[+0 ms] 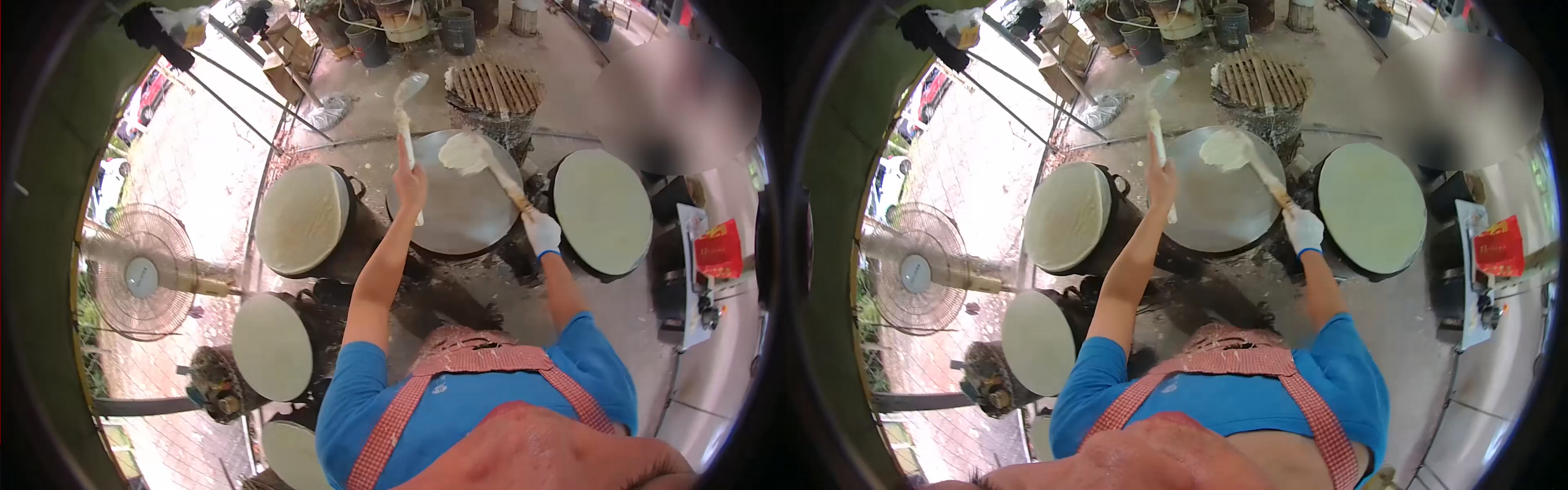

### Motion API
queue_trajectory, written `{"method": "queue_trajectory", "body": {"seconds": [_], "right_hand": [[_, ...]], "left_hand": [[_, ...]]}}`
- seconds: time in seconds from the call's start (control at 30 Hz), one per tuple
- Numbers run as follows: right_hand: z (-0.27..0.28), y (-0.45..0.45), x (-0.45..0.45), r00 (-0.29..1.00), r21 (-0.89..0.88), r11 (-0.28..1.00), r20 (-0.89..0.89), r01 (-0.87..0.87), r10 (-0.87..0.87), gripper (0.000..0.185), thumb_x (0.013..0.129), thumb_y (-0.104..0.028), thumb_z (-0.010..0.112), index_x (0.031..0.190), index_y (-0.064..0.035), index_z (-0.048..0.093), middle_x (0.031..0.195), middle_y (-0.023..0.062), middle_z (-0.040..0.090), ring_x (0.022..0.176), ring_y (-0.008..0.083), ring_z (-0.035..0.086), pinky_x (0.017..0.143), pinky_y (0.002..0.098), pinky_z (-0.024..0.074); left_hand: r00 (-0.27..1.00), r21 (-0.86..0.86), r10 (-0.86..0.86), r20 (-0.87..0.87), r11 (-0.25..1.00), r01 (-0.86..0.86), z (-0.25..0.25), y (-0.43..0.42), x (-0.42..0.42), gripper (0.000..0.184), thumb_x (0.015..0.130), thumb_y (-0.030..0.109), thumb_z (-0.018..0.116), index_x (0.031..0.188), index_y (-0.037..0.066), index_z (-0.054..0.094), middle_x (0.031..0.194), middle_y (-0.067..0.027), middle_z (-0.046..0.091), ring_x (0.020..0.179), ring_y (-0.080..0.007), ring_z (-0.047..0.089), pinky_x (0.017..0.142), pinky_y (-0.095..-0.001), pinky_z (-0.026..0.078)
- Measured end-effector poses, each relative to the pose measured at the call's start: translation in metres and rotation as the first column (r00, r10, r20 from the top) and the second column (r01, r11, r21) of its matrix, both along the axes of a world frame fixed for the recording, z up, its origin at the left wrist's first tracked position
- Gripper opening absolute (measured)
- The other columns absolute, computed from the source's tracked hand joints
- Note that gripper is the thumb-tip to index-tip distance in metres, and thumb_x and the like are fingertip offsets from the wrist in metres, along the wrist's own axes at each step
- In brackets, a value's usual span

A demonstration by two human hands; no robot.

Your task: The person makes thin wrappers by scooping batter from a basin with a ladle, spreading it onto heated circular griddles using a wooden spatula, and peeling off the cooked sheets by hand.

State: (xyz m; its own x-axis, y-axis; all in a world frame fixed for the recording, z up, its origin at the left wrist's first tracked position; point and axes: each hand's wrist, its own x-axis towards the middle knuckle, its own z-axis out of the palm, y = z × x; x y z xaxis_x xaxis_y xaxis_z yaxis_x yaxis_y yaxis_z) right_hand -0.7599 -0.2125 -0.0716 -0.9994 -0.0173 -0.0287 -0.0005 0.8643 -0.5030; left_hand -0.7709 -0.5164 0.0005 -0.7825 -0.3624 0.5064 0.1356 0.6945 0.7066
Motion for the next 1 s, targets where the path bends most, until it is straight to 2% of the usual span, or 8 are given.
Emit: {"method": "queue_trajectory", "body": {"seconds": [0.1,0.17,0.37,0.4,0.43,0.63,0.8,1.0], "right_hand": [[-0.010,-0.060,0.001,0.973,-0.698,0.688,0.221,0.201,-0.061,0.034,0.076,-0.034,0.056,0.097,-0.0082,0.064,0.088,0.0189,0.061,0.082,0.0318,0.059,0.071,0.0378,0.0460],[-0.042,-0.101,-0.031,0.972,-0.484,0.846,-0.170,-0.224,0.160,0.034,0.076,-0.032,0.054,0.098,-0.0079,0.063,0.095,0.0171,0.061,0.088,0.0325,0.057,0.077,0.0375,0.0444],[-0.017,-0.029,-0.021,0.997,-0.210,0.976,0.041,-0.048,0.058,0.029,0.079,-0.031,0.048,0.085,-0.0085,0.065,0.087,0.0154,0.062,0.082,0.0279,0.061,0.072,0.0375,0.0482],[-0.027,-0.048,-0.003,0.959,0.193,0.955,-0.128,-0.225,0.252,0.029,0.077,-0.032,0.051,0.081,-0.0072,0.066,0.088,0.0155,0.063,0.082,0.0293,0.061,0.074,0.0391,0.0475],[0.011,-0.080,0.030,0.999,-0.361,0.931,0.015,0.048,-0.045,0.029,0.075,-0.032,0.054,0.084,-0.0068,0.066,0.087,0.0163,0.063,0.082,0.0322,0.059,0.077,0.0399,0.0456],[0.032,-0.043,0.021,0.992,-0.308,0.948,0.068,-0.080,0.105,0.035,0.072,-0.036,0.053,0.095,-0.0130,0.065,0.091,0.0122,0.063,0.084,0.0281,0.061,0.076,0.0352,0.0465],[0.013,-0.073,0.041,0.884,-0.808,0.445,0.462,0.385,0.072,0.022,0.073,-0.015,0.064,0.090,-0.0010,0.066,0.068,0.0043,0.060,0.055,0.0080,0.050,0.050,0.0226,0.0381],[0.038,-0.003,-0.011,0.850,-0.805,0.536,0.451,0.255,0.272,0.033,0.075,-0.017,0.061,0.104,-0.0023,0.062,0.056,0.0004,0.053,0.041,0.0077,0.043,0.035,0.0235,0.0294]], "left_hand": [[0.991,0.123,-0.129,0.029,0.985,0.124,0.011,-0.017,0.039,0.064,0.077,0.000,0.046,0.136,0.011,0.025,0.123,-0.0154,0.047,0.092,-0.0248,0.057,0.074,-0.0314,0.044],[0.950,0.292,-0.220,0.221,0.944,0.151,-0.030,-0.029,0.079,0.062,0.076,-0.002,0.046,0.135,0.007,0.029,0.127,-0.0112,0.046,0.091,-0.0170,0.057,0.073,-0.0247,0.044],[0.872,0.360,-0.134,0.471,0.932,-0.051,-0.076,-0.036,0.236,0.064,0.076,0.001,0.049,0.136,0.010,0.029,0.126,-0.0116,0.046,0.074,-0.0154,0.053,0.066,-0.0265,0.044],[0.873,0.397,-0.128,0.470,0.914,-0.080,-0.074,-0.032,0.249,0.065,0.076,0.002,0.049,0.136,0.012,0.028,0.127,-0.0121,0.045,0.071,-0.0160,0.052,0.065,-0.0277,0.045],[0.880,0.444,-0.164,0.445,0.894,-0.058,-0.092,-0.040,0.257,0.066,0.076,0.000,0.049,0.137,0.012,0.027,0.128,-0.0111,0.043,0.071,-0.0157,0.052,0.064,-0.0273,0.044],[0.818,0.410,-0.157,0.554,0.906,-0.104,-0.070,-0.036,0.264,0.067,0.075,-0.004,0.049,0.137,0.008,0.026,0.133,-0.0064,0.040,0.096,-0.0129,0.049,0.079,-0.0222,0.040],[0.880,0.505,-0.227,0.418,0.863,-0.017,-0.107,-0.048,0.265,0.067,0.076,-0.009,0.043,0.137,0.008,0.023,0.137,-0.0094,0.033,0.118,-0.0162,0.038,0.088,-0.0221,0.032],[0.852,0.397,-0.065,0.520,0.901,-0.174,-0.080,-0.019,0.280,0.066,0.078,-0.006,0.043,0.138,0.010,0.021,0.104,-0.0094,0.051,0.065,-0.0116,0.050,0.054,-0.0237,0.039]]}}
